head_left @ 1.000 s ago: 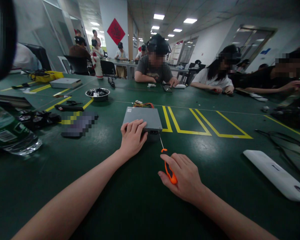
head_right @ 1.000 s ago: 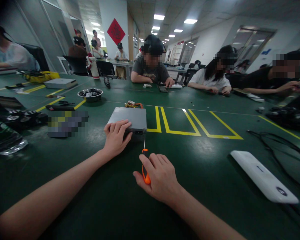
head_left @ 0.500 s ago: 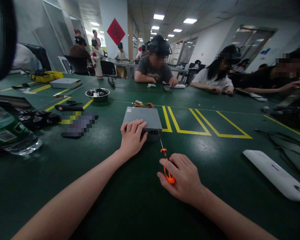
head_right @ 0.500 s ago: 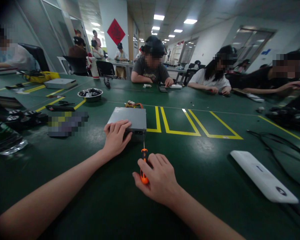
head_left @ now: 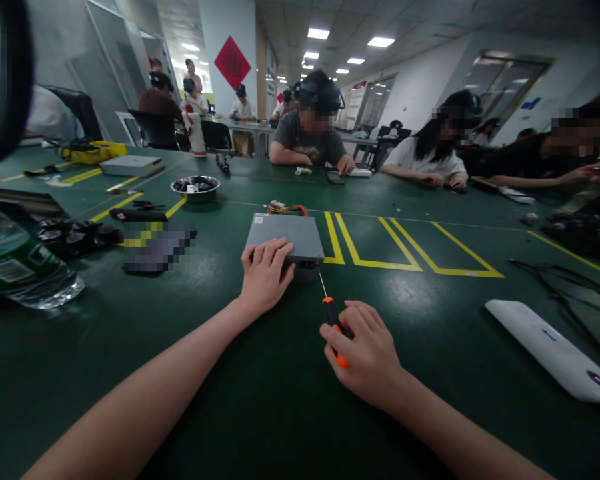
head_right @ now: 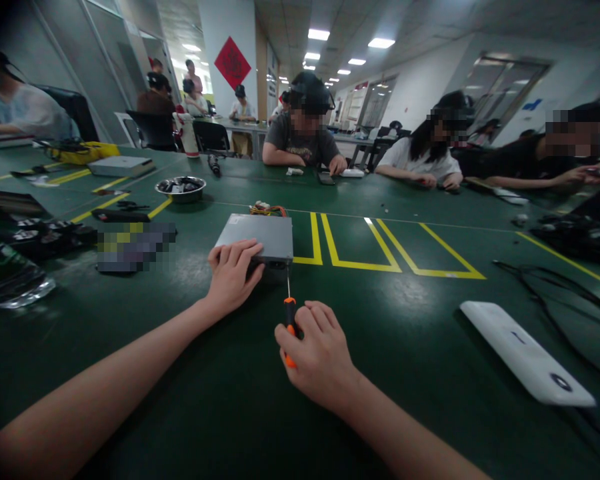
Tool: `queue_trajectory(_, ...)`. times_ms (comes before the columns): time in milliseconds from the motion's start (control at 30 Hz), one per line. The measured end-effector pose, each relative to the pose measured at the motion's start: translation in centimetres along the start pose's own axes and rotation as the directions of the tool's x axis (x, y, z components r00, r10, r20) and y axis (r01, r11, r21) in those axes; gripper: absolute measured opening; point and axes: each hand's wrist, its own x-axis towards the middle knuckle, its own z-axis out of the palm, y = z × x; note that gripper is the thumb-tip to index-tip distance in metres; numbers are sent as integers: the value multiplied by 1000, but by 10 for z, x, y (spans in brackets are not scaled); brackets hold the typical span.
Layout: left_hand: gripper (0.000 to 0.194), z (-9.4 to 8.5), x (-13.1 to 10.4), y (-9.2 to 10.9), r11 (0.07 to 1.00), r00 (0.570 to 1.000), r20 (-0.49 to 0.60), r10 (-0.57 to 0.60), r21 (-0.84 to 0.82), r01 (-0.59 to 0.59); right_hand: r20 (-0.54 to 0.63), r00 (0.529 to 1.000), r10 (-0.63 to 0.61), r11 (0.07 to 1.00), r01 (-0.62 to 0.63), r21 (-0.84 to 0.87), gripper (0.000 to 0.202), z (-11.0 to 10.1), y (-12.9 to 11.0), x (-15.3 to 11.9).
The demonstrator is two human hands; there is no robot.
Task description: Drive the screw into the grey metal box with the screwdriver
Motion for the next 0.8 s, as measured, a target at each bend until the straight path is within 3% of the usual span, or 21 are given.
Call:
queue_trajectory(267,33,2,0,-1,1000,1000,-8,5,9,-5,6,1000,22,999,-22,27,28,-4,3,-1)
queue_trajectory(633,31,1,0,0,1000,1000,-16,-2,22,2,37,999,12,1000,-13,18,15,1,0,-3)
queue_trajectory(800,31,1,1,0,1000,1000,-23,-4,23,5,47,997,64,995,-67,71,31,-1,1,-3)
